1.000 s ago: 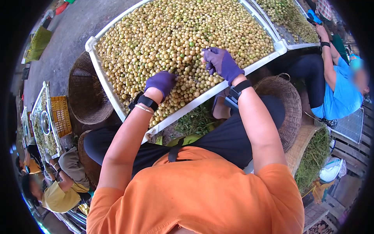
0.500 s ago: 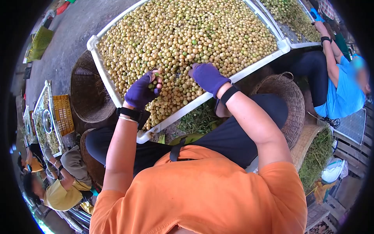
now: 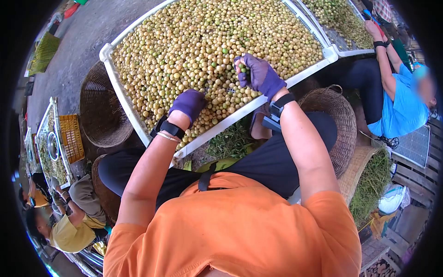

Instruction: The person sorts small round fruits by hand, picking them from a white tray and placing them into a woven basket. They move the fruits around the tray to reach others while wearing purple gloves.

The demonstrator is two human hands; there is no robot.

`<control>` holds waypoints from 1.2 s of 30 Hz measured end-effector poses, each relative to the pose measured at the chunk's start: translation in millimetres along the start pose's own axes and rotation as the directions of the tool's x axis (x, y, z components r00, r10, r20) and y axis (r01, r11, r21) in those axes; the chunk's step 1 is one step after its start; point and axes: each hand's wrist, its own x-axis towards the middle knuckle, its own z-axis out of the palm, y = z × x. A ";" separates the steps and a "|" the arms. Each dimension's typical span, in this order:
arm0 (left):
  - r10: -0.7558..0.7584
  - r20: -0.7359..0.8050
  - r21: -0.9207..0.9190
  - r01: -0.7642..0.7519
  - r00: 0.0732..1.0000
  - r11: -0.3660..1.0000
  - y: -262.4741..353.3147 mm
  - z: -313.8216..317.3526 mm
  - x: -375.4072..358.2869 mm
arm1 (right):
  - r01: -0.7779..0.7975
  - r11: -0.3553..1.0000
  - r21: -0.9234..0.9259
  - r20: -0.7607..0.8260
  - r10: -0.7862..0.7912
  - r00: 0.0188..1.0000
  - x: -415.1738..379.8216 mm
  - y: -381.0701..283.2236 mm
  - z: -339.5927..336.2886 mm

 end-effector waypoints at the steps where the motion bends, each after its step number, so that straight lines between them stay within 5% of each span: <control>1: 0.023 -0.028 0.029 -0.022 0.999 0.999 3.2 1.2 -0.8 | 0.040 0.997 -0.072 0.044 -0.036 0.998 -0.2 3.4 -1.8; 3: 0.040 -0.033 0.024 -0.039 0.999 0.999 16.0 -10.5 -10.2 | 0.127 0.970 -0.209 0.141 -0.099 0.985 -1.8 8.9 -1.9; 4: 0.048 -0.034 0.061 -0.045 0.998 0.997 16.2 -7.0 -9.5 | 0.033 0.940 -0.340 0.064 -0.012 0.998 0.5 10.4 -2.9; 7: 0.035 -0.011 0.085 -0.034 0.999 0.996 17.4 -7.8 -11.8 | 0.101 0.365 -0.926 0.080 -0.074 0.994 2.2 25.2 10.3; 8: 0.024 -0.001 0.080 -0.024 1.000 0.996 17.6 -10.5 -13.0 | 0.441 -0.074 -0.894 0.444 -0.272 0.854 9.0 42.2 -1.0; 11: 0.005 0.026 0.093 -0.007 1.000 0.996 17.0 -14.6 -14.4 | 0.257 -0.325 -0.910 0.280 -0.027 0.960 12.7 52.7 16.0; 12: 0.001 0.038 0.100 -0.005 0.999 0.995 17.2 -13.9 -15.4 | 0.304 -0.405 -0.862 0.361 -0.071 0.930 10.2 58.3 14.0; 16: -0.084 0.082 0.098 0.075 0.993 0.992 21.6 -15.1 -10.6 | 0.291 -0.324 -0.900 0.326 -0.059 0.944 18.9 59.0 9.2; 19: -0.070 0.079 0.093 0.063 0.994 0.994 18.5 -13.4 -10.0 | 0.140 0.424 -0.895 0.050 -0.218 0.975 5.9 32.5 18.7; 20: -0.060 0.057 0.074 0.055 0.997 0.996 13.9 -6.1 -8.7 | 0.007 0.689 -0.725 -0.065 -0.077 0.995 -0.8 15.1 23.2; 23: -0.065 0.109 -0.027 0.068 0.992 0.997 1.4 -1.6 3.8 | 0.113 0.978 -0.173 -0.127 -0.136 0.983 -4.8 1.3 17.4; 24: -0.071 0.144 -0.068 0.081 0.987 0.994 -3.4 -2.7 7.3 | 0.132 0.981 -0.139 -0.123 -0.149 0.981 -3.7 -2.4 15.6; 26: -0.031 0.155 -0.114 0.049 0.987 0.992 -11.1 -3.4 6.1 | 0.108 0.894 -0.434 -0.128 -0.180 0.975 3.5 -0.1 10.1; 29: -0.014 0.143 -0.097 0.028 0.990 0.995 -7.3 -0.5 1.4 | 0.084 0.588 -0.804 -0.098 -0.271 0.958 16.0 18.0 10.9; 31: 0.043 0.015 0.083 -0.044 0.999 0.996 -7.9 17.5 -1.8 | 0.518 0.158 -0.841 0.330 -0.609 0.722 40.9 56.3 -3.9; 32: 0.028 0.024 0.080 -0.030 0.999 0.996 -2.6 12.4 -4.0 | 0.326 0.196 -0.925 0.237 -0.374 0.897 19.7 40.5 22.6; 35: -0.017 0.020 0.021 0.017 1.000 1.000 7.2 8.5 -6.4 | 0.394 -0.214 -0.894 0.428 -0.143 0.892 16.8 56.6 39.3; 36: -0.035 0.012 -0.008 0.035 0.999 0.999 8.0 9.0 -6.4 | 0.489 -0.106 -0.866 0.499 -0.136 0.856 15.0 64.7 39.2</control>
